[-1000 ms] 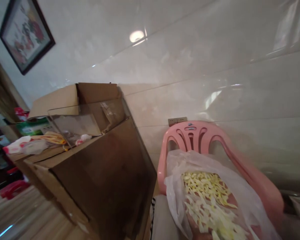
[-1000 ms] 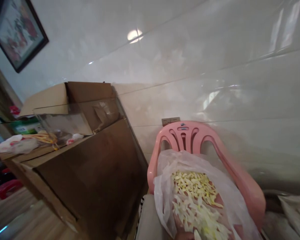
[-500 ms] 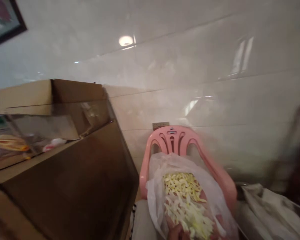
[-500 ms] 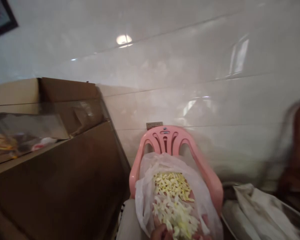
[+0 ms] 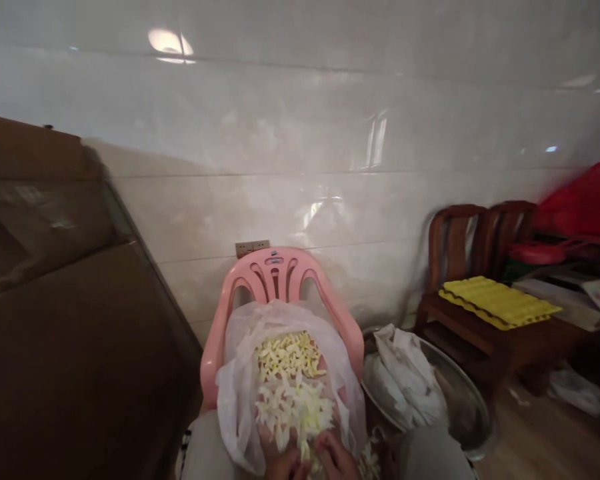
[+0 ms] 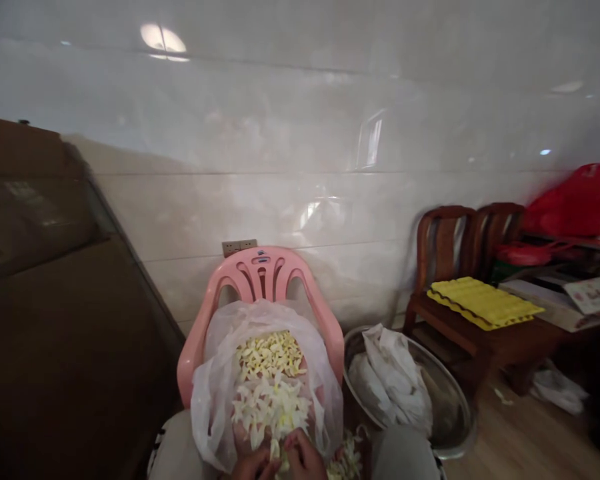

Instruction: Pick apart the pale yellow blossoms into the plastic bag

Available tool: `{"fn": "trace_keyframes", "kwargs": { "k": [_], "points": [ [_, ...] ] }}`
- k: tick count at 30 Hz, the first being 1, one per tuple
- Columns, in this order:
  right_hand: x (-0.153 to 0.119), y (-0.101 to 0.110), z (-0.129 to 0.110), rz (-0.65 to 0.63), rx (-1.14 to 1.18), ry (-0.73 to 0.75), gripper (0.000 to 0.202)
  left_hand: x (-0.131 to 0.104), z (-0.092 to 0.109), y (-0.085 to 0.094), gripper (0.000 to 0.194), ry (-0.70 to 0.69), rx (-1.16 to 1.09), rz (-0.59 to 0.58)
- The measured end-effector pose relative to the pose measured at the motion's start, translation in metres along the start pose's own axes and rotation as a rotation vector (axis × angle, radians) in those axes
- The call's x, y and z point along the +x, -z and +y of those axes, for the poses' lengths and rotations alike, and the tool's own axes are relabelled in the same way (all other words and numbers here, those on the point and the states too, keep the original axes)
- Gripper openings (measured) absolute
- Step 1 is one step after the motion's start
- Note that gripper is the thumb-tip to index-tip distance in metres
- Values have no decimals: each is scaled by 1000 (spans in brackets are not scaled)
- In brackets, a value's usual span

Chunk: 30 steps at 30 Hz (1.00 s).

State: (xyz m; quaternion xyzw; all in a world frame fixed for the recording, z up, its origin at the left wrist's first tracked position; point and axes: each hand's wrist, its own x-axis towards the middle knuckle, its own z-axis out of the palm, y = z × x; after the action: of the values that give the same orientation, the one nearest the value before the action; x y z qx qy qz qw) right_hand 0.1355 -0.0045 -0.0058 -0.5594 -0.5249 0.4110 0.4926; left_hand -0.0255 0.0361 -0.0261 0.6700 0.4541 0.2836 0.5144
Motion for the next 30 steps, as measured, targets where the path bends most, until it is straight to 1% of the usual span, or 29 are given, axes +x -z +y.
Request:
{"fn": "trace_keyframes", "kwargs": {
  "k": [2, 5, 8, 11, 13, 17, 22, 25, 28, 30],
  "points": [
    [0, 0, 0, -34, 16, -31, 37, 0, 5, 1, 65, -20, 65, -3],
    [-1, -2, 0, -93, -21, -31, 39, -5, 19, -2, 70, -23, 130, -2],
    [-3, -2, -3, -100, -21, 7, 40, -12, 34, -2, 73, 12, 146, -39],
    [-4, -2, -7, -101, 21, 12, 38, -16, 42, 0, 68, 25, 110, -51],
    [-4, -1, -9, -85, 21, 5, 38, -16, 41, 0, 67, 29, 84, -48],
    [-5, -2, -8, -65, 18, -15, 36, -14, 34, -2, 69, 29, 45, -43],
    [-7, -3, -4, -91, 99, -22, 36, -14, 28, -4, 70, 7, 80, -48],
    [-8, -3, -6, -93, 87, -46, 35, -15, 29, -3, 70, 18, 84, -49],
    [-9, -1, -11, -95, 31, -48, 33, -16, 32, -2, 67, 15, 102, -36],
    [-10, 0, -15, -112, 34, -41, 31, -16, 34, -1, 65, 15, 100, -35]
  ]
}}
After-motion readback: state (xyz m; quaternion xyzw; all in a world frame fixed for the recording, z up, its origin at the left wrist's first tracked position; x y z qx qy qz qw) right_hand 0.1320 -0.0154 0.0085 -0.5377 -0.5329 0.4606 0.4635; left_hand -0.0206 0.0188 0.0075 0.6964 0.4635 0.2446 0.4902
